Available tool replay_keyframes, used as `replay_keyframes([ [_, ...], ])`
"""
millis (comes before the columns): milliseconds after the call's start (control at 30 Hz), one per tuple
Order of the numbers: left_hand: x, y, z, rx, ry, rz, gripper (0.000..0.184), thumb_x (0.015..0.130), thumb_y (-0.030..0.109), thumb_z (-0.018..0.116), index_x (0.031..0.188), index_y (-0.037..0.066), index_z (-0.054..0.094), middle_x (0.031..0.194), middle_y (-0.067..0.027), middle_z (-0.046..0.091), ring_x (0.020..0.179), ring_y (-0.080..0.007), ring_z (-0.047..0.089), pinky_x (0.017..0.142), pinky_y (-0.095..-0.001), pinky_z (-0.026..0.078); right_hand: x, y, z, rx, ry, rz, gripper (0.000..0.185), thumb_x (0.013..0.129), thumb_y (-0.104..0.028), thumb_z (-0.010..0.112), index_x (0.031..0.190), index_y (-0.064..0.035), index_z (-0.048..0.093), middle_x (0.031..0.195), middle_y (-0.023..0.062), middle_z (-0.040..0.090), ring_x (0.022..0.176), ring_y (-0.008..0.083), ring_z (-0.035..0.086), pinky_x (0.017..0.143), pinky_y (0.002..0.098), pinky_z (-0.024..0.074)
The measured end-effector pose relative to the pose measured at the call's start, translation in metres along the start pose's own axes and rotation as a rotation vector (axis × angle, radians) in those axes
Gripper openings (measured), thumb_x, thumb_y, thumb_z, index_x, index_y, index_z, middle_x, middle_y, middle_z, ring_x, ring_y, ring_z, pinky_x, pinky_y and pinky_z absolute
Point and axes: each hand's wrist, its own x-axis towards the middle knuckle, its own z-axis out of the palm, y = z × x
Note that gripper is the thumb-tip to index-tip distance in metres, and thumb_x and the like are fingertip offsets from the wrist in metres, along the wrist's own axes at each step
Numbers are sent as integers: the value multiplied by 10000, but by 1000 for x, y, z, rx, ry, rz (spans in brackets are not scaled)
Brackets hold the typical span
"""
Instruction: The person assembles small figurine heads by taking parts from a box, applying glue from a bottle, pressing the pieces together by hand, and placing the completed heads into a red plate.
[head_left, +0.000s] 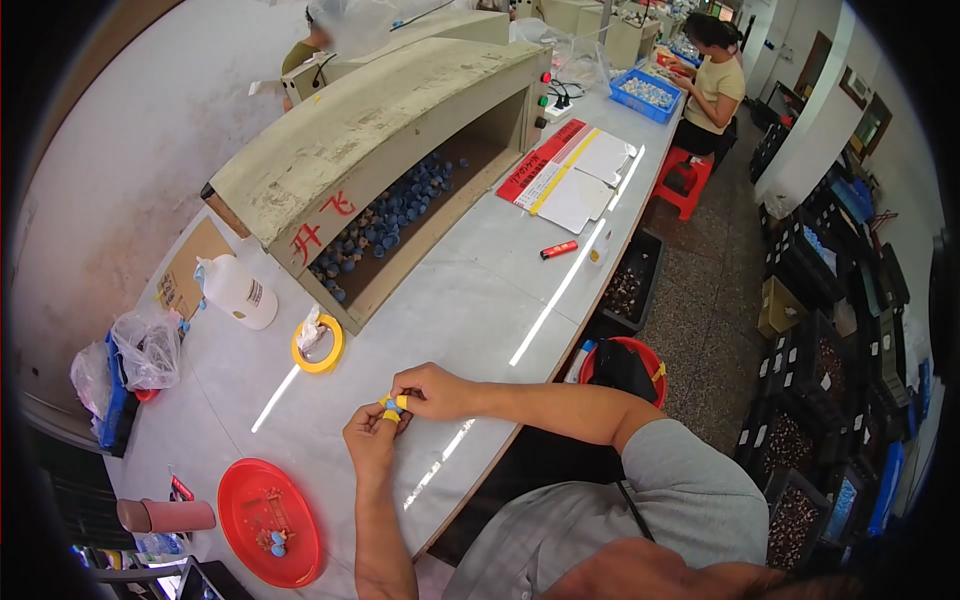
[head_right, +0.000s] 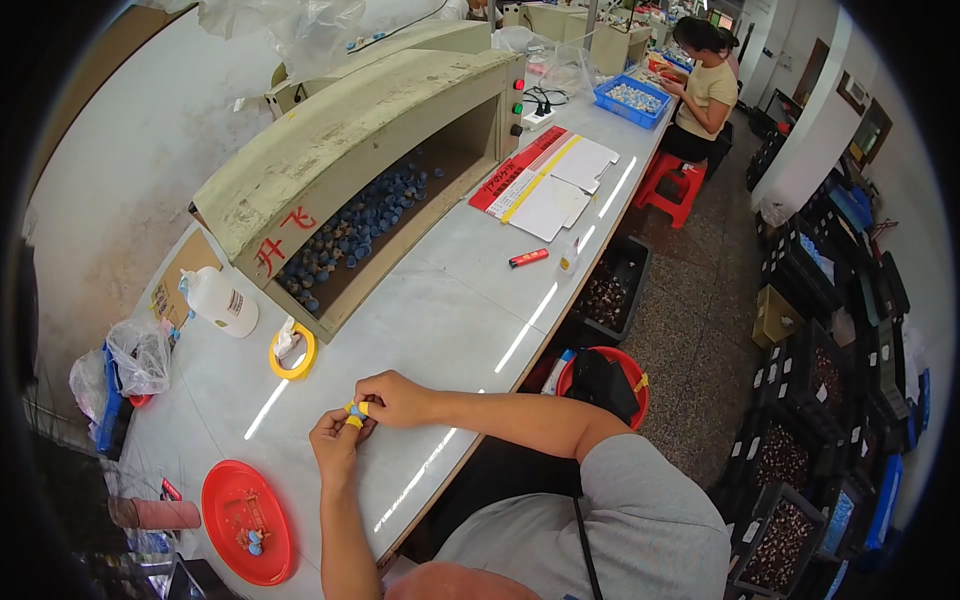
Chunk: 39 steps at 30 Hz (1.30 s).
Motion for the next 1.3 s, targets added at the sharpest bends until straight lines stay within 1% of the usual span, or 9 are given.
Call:
replay_keyframes([
  [67,-1,1,1,8,5,-1,145,891,-97,551,1024,-119,606,994,-161,674,842,-205,707,813,-315,613,0,-3,0,2,2,4,79,879,-2,585,936,27,631,775,113,677,654,119,635,607,280,503],
  [167,-3,5,3,-5,-1,1,145,891,-99,552,1024,-119,605,991,-157,674,840,-203,706,815,-312,612,0,0,-3,-34,-51,8,30,937,26,566,946,46,587,858,111,693,750,120,703,647,250,532],
  [467,-3,7,4,19,4,-3,140,893,-93,555,1021,-118,606,980,-156,673,839,-205,707,815,-310,609,0,-5,-4,-63,-60,24,33,930,30,568,949,48,588,871,120,692,743,133,708,645,260,530],
  [767,0,1,1,5,3,15,139,888,-93,548,1011,-122,604,969,-162,676,831,-207,711,801,-309,610,0,-6,-3,-5,-57,33,34,931,31,566,953,45,589,872,120,690,746,124,700,653,255,525],
  [867,2,-5,-5,45,-22,25,157,925,-18,580,1058,-97,603,975,-170,696,837,-215,722,801,-302,600,0,-10,-4,-20,-59,40,31,931,32,568,950,47,587,870,121,689,746,126,701,650,259,525],
  [967,1,-4,-3,39,-17,24,154,926,-16,583,1056,-96,604,974,-170,696,840,-214,721,802,-303,601,0,-6,-3,2,-56,29,31,929,31,567,946,46,588,869,122,689,746,130,703,646,266,526],
  [1067,0,-2,-2,32,-18,19,157,929,-14,586,1059,-99,604,975,-169,695,842,-214,721,802,-303,601,0,-11,-5,-61,-58,23,30,926,34,565,942,47,588,864,123,687,740,134,703,645,275,528],
  [1167,-1,0,0,63,-18,28,163,932,-11,586,1063,-106,602,980,-170,692,848,-216,719,809,-309,600,0,-8,-3,-49,-47,19,42,920,40,560,945,44,593,859,121,684,742,143,705,647,278,528],
  [1300,2,-4,0,46,-9,32,148,920,-48,589,1042,-128,603,997,-175,676,884,-206,704,824,-311,600,1,0,-5,-194,-39,-31,69,917,47,547,948,32,606,848,120,676,743,135,672,659,276,530],
])
